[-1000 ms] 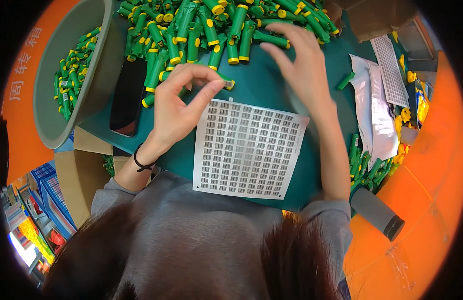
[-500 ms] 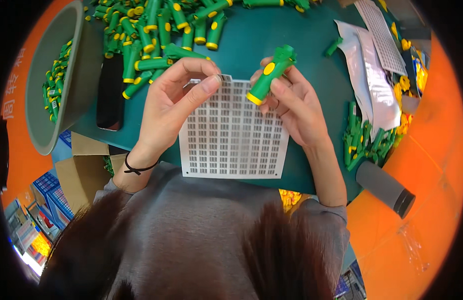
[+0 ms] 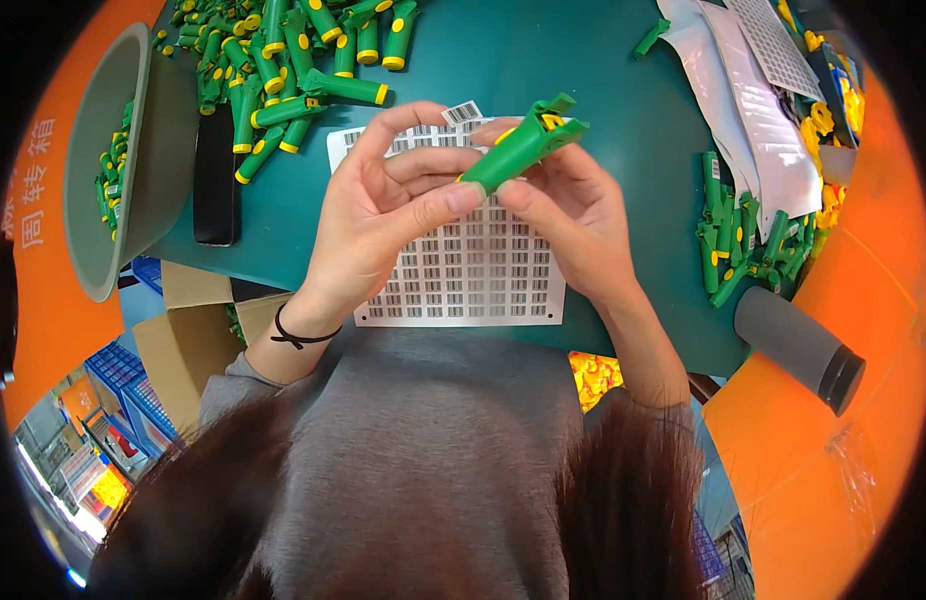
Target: Apply small adhesive labels to plastic toy components at a factory workbench.
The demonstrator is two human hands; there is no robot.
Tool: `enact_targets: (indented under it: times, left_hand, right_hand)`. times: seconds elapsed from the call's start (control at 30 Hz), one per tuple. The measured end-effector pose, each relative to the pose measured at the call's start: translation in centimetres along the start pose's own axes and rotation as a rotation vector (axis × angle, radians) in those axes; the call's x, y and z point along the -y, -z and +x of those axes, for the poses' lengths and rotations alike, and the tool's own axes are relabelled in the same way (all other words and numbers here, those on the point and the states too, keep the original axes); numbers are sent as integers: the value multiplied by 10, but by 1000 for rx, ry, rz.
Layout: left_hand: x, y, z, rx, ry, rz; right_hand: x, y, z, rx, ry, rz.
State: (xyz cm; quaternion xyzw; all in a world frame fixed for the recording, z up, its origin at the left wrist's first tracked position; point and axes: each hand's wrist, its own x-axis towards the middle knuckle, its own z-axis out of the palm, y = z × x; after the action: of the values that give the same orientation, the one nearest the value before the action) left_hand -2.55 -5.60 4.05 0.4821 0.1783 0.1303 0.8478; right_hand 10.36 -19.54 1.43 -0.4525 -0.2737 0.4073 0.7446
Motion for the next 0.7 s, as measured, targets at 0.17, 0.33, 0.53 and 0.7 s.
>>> enact_targets:
  times: [0.17, 0.33, 0.53, 0.7]
  left_hand:
    - [0, 8, 3, 1, -53, 71]
    - [-20, 16, 8, -167, -627, 700]
    - [-11, 15, 8, -155, -377, 445]
    - [-9, 21, 6, -134, -435, 710]
  right_hand:
    - [3, -1, -1, -78, -68, 57]
    - [6, -3, 2, 18, 1, -620]
    - [-4, -8, -2, -84, 38, -239]
    - [-6, -8, -6, -160, 31, -286]
